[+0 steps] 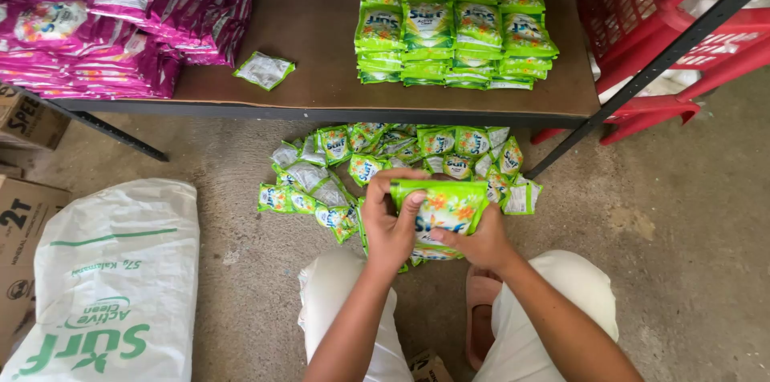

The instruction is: The person cleans detergent packets by holding each packet in one hand and wiping it with a cloth in the other, then places the cleaned packets onto a shelf.

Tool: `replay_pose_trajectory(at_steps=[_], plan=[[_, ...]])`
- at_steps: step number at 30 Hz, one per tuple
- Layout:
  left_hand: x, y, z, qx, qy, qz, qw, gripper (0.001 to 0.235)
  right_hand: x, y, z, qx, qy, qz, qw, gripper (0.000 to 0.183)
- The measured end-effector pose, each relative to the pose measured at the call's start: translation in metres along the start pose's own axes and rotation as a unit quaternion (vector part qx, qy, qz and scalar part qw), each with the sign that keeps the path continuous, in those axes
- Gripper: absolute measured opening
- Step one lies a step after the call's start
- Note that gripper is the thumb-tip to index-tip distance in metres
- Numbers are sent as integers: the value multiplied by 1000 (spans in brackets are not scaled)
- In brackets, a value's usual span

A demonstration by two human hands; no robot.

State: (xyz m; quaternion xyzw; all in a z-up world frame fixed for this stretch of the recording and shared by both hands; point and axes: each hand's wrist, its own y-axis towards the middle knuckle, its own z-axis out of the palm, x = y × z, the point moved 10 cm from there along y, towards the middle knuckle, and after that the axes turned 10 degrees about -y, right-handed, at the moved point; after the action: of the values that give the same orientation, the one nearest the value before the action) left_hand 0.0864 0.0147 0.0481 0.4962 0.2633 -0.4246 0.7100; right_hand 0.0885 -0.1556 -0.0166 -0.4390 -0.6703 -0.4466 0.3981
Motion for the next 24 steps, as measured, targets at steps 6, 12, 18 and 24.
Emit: replay_pose_trajectory(at_steps=[6, 12, 18, 24], plan=[[26, 11, 21, 83, 13, -175, 981, 102, 14, 20, -52, -88, 169, -6, 982, 43], [71, -16, 48, 231, 23, -128, 964, 99, 8, 28, -84, -154, 132, 45, 978, 31], [120, -6, 37, 57, 2, -283, 957, 51, -77, 48, -63, -127, 201, 171, 956, 46], [101, 17, 10, -105, -209, -319, 918, 49, -61, 38, -18, 126, 190, 117, 967, 66]])
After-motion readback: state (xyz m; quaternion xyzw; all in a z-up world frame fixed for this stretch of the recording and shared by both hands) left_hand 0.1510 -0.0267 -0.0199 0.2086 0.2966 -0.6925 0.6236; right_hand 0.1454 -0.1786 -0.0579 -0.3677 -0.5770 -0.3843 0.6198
